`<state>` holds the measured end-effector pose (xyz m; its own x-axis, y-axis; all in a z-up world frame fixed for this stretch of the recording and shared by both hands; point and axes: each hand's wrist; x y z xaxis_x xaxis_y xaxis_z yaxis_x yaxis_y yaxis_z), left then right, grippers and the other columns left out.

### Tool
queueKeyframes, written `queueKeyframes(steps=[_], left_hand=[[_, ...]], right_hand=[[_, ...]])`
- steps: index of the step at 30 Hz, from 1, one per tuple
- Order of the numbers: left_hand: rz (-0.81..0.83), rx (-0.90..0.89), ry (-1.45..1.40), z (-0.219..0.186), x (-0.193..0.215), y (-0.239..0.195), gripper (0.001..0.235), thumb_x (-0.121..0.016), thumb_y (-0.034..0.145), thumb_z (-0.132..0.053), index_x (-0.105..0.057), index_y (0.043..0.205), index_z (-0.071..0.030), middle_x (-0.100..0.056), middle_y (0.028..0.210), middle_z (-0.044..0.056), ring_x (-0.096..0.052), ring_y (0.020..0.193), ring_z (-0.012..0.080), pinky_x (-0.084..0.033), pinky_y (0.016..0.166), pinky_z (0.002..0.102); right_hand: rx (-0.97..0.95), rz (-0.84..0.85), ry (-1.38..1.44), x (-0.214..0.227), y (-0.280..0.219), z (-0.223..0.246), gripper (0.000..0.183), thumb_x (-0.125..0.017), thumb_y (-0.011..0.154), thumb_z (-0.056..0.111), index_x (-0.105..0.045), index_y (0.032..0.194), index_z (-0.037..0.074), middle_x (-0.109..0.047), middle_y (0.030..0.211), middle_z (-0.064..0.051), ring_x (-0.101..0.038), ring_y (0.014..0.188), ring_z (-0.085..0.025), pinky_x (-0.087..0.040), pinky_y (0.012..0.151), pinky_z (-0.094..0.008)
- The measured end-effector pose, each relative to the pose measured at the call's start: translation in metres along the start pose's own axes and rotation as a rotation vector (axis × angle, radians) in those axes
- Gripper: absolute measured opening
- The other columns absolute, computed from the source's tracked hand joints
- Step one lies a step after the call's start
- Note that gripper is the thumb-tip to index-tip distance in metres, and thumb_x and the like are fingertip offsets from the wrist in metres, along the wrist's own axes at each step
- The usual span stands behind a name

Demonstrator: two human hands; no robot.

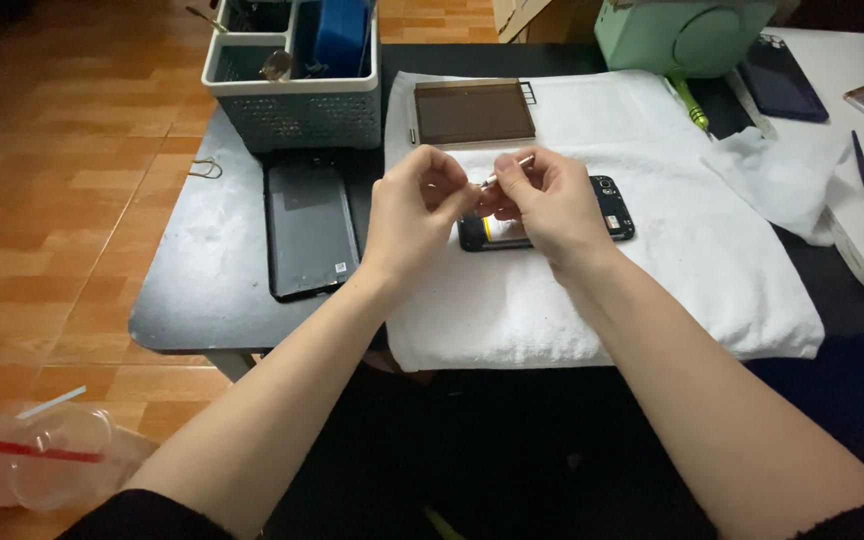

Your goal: Disassembling a mobile phone, removing the battery, cleaning internal components with a brush, and reassembling the device.

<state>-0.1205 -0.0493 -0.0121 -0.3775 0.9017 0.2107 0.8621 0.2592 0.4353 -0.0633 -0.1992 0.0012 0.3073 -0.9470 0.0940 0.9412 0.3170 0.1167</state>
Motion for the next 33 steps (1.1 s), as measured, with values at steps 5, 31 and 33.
queueKeyframes(steps=[5,31,33], left_hand=[[-0.026,-0.028,-0.076,0.014,-0.009,0.009,0.019,-0.076,0.091,-0.003,-0.064,0.105,-0.008,-0.075,0.095,0.018,-0.077,0.096,0.0363,-0.062,0.084,0.047],[0.250,0.255,0.412,0.060,0.003,0.021,0.071,-0.083,0.081,-0.032,-0.055,0.144,-0.017,-0.055,0.150,0.013,-0.034,0.150,0.0398,-0.021,0.122,0.057],[0.325,0.235,0.518,0.057,0.004,0.022,0.062,-0.077,0.084,-0.040,-0.060,0.139,-0.017,-0.043,0.161,0.008,-0.025,0.155,0.0337,-0.010,0.126,0.054]], right_hand=[[0.108,0.008,-0.020,0.006,0.018,-0.012,0.024,-0.062,0.105,0.032,-0.069,0.097,0.010,-0.072,0.080,-0.007,-0.075,0.076,-0.016,-0.062,0.068,-0.025],[0.494,0.391,-0.706,0.002,0.049,-0.010,0.017,-0.065,0.107,0.022,-0.069,0.096,0.011,-0.071,0.068,-0.012,-0.070,0.072,-0.031,-0.054,0.073,-0.041],[0.486,0.419,-0.677,0.003,0.055,-0.012,0.015,-0.066,0.106,0.020,-0.070,0.094,0.013,-0.072,0.070,-0.008,-0.072,0.073,-0.023,-0.056,0.069,-0.035]])
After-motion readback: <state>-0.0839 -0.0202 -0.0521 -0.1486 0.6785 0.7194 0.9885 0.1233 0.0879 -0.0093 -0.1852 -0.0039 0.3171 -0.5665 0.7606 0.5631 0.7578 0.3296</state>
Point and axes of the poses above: each hand's wrist, its own y-axis towards the middle knuckle, its own x-axis out of the back of the hand, z = x × y
